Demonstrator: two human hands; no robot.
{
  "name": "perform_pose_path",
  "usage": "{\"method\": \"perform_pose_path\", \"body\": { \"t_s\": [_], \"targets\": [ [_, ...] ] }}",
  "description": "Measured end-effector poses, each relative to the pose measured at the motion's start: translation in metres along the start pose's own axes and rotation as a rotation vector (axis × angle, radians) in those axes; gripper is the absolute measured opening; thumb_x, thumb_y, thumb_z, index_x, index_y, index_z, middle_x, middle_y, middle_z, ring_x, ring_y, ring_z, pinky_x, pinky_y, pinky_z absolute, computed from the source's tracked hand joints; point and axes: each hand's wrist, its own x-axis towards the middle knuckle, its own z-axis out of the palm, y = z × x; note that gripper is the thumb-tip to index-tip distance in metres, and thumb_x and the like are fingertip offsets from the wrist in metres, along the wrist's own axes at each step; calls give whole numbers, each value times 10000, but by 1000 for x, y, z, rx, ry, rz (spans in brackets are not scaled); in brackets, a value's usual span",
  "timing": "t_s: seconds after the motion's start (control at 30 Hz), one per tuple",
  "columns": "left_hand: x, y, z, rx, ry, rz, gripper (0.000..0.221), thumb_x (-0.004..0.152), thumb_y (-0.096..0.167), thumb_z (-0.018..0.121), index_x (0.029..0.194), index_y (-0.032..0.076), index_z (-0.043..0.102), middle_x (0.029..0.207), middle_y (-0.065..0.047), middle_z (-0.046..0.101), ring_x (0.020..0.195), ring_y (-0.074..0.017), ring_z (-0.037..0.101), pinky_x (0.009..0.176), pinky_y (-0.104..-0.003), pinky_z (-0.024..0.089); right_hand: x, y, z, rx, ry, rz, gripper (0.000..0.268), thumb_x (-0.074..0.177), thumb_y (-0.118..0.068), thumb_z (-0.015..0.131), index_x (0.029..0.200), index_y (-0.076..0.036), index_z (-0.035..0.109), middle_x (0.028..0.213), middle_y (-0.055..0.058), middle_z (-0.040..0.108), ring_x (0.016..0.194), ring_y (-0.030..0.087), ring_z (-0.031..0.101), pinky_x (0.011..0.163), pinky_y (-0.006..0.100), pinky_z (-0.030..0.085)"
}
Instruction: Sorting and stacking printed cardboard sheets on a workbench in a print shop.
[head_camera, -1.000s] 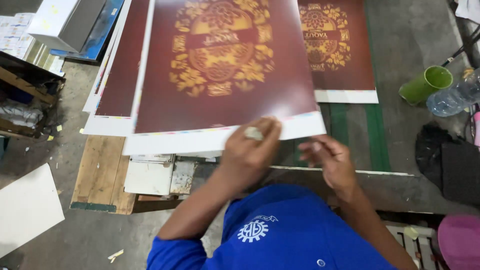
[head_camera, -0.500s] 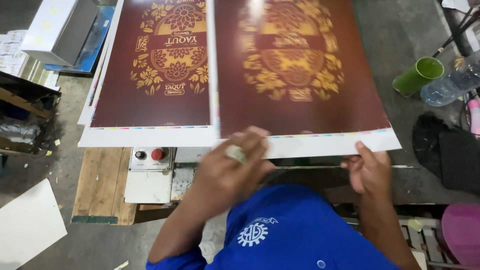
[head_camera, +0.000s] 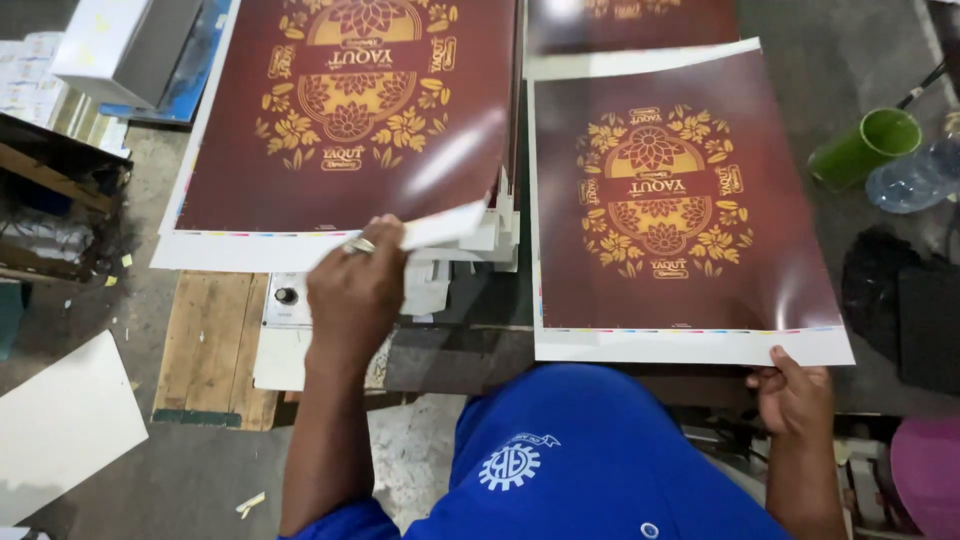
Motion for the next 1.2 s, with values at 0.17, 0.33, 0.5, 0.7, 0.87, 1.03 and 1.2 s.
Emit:
{"method": "perform_pose_path", "body": {
  "t_s": [0.17,0.33,0.5,0.7,0.87,1.03,1.2],
  "targets": [
    [13,7,-13,-107,32,-63,138,975,149,769,1048,37,736,1000,-132,794,865,-268,763,720,-399,594,-3,-6,36,-115,41,34,185,1065,-64,627,1241,-58,570,1036,76,688,835,193,682,581,344,541],
    [15,18,-18,-152,-23,71,251,897,230,769,1046,35,715,1125,-157,763,1014,-285,767,808,-404,616,22,1,58,-159,25,51,278,1063,-70,607,1331,-26,545,1049,108,693,822,209,694,562,347,566],
    [19,19,-31,-171,-161,50,309,899,283,759,1066,29,705,1186,-173,742,977,-313,752,734,-435,598,81,2,82,-305,-10,22,292,1093,-71,552,1369,13,506,1104,153,705,868,272,719,584,349,574],
    [17,-2,-29,-190,-87,-98,166,988,64,685,1148,91,723,863,-134,736,698,-297,715,605,-446,543,118,-18,104,-187,-92,169,374,1137,-193,514,1448,5,449,1132,156,708,964,263,744,662,351,588],
    [19,1,-27,-138,258,-168,200,1005,19,682,1198,47,729,832,-146,698,659,-279,684,605,-416,538,88,-13,110,-241,-2,204,526,1095,-202,496,1571,-75,310,1164,191,722,953,268,733,671,357,563],
    [36,65,-10,-290,465,146,304,936,-58,667,1233,-7,712,1177,-187,742,895,-274,773,748,-381,615,20,-59,220,-344,-36,84,499,1091,-146,532,1566,-12,461,1177,223,717,936,277,714,664,355,527],
    [44,145,14,-431,188,253,321,954,121,740,1209,-64,683,1247,-219,697,1151,-336,716,913,-411,586,-25,-88,298,-237,-710,-39,448,1025,-123,499,1442,37,467,1191,92,697,1054,197,717,795,361,608]
  ]
}}
